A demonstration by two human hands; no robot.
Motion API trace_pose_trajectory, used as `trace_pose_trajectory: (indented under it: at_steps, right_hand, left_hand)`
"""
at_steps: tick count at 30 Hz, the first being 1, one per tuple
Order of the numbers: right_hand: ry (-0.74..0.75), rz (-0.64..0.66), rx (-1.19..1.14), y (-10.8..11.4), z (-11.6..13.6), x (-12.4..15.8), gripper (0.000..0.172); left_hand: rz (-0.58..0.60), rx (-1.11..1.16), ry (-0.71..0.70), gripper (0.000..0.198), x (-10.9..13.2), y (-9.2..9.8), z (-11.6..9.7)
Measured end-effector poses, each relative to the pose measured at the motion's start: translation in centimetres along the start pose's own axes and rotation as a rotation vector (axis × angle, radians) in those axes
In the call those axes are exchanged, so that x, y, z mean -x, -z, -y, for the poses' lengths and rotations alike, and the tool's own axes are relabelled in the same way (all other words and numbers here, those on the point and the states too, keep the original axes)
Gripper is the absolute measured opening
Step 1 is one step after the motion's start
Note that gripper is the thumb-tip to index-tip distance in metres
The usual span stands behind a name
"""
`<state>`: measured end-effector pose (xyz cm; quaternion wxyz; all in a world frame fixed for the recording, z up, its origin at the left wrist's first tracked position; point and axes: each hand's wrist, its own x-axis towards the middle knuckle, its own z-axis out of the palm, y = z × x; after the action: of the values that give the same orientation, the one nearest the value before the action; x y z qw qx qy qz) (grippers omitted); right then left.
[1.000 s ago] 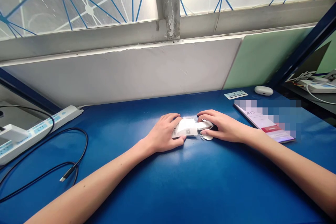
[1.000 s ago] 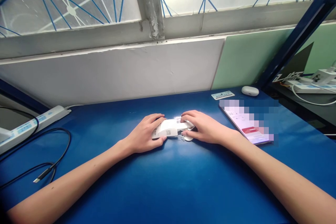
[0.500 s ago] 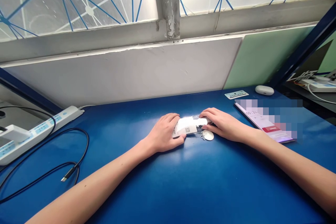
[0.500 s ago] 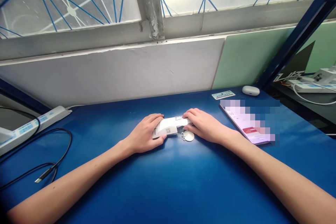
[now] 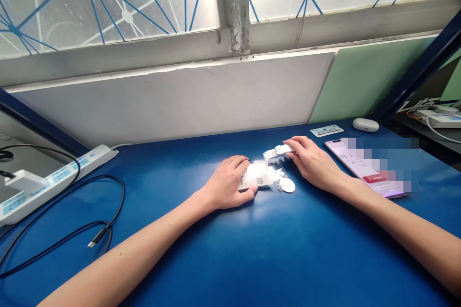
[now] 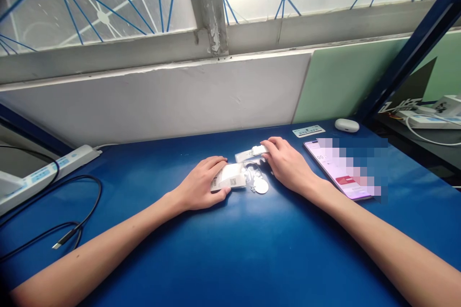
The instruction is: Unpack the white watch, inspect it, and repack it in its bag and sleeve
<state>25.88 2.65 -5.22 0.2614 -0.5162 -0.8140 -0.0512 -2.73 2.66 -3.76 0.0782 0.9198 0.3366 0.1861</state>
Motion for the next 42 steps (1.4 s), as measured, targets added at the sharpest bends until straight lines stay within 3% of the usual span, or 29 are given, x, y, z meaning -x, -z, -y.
trace_pose_trajectory:
  at_steps: [5,11,20,22,24,27,29,34,37,42]
  right_hand:
    - [-0.016,-0.103,-0.029,0.2,0.2,-0.1,0.033]
    - [0.039,-0.09,-0.045,0.3,1.1,0.1,0.033]
    - [0.089,-0.082,-0.058,0.5,2.0,0.4,0.033]
    - [0.085,-0.086,-0.054,0.6,2.1,0.4,0.033]
    - [0.077,-0.094,-0.053,0.5,2.1,0.4,0.033]
    - [0.069,-0.096,-0.059,0.5,2.1,0.3,0.033]
    - [0.078,-0.095,-0.068,0.5,2.2,0.3,0.033]
    - [0.156,-0.1,-0.127,0.9,3.2,0.6,0.035]
    - [0.21,-0.11,-0.172,1.2,4.3,1.0,0.039]
    - [0.23,-0.197,-0.224,1.8,5.5,1.5,0.041]
  left_hand:
    - [0.026,0.008,-0.026,0.057,0.0,0.1,0.1]
    - [0.065,0.08,0.061,0.062,-0.2,0.7,-0.5]
    - [0.119,0.04,0.058,0.064,-0.3,0.9,-0.5]
    - [0.154,0.007,0.069,0.069,-0.4,1.5,-0.2]
    - [0.183,-0.037,0.106,0.089,-0.5,2.4,0.0]
    - [0.098,-0.05,0.169,0.095,-0.7,3.6,0.1]
    - [-0.015,-0.05,0.167,0.085,-0.8,3.9,-0.3]
    - [-0.224,-0.089,-0.083,0.053,-0.9,3.5,-2.1]
    - [-0.248,-0.123,-0.194,0.046,-0.9,3.2,-3.2]
    - [-0.194,-0.099,-0.189,0.044,-0.8,2.9,-4.1]
